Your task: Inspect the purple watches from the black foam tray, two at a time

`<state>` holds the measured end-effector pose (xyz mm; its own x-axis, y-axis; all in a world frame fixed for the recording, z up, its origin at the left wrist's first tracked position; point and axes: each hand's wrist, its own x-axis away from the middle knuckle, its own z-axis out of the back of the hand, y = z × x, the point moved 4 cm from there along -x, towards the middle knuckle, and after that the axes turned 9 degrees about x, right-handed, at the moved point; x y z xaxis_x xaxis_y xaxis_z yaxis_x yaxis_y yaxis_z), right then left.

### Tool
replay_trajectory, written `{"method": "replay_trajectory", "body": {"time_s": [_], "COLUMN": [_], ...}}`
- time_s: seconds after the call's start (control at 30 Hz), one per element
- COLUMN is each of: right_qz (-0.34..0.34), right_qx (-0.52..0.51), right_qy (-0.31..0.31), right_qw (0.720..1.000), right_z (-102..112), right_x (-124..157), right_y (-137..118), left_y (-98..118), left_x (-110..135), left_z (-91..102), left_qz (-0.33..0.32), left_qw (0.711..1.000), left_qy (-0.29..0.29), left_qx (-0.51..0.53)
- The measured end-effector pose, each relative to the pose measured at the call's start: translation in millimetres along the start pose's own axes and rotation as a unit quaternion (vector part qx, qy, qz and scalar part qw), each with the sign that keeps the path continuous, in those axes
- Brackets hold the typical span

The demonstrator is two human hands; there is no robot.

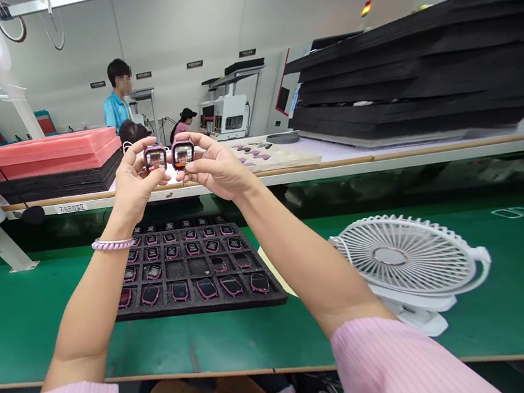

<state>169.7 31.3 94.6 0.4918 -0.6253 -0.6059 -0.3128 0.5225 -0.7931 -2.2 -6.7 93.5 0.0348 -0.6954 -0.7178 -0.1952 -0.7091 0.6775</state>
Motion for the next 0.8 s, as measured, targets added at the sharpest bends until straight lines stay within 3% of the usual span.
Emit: {"method": "replay_trajectory", "body": {"time_s": [0.8], "right_qz": [-0.044], "right_qx": [-0.057], "right_qy": [-0.001], "right_qw": [0.997], "right_z": [3.9], "right_x": [6.8], "right_y": [53.9], "left_y": [-42.7], "left_x": [13.5], "left_z": [13.1], "left_qz": [0.071], "left_qw": [0.997], "left_qy": [0.028], "left_qx": [0.014]}}
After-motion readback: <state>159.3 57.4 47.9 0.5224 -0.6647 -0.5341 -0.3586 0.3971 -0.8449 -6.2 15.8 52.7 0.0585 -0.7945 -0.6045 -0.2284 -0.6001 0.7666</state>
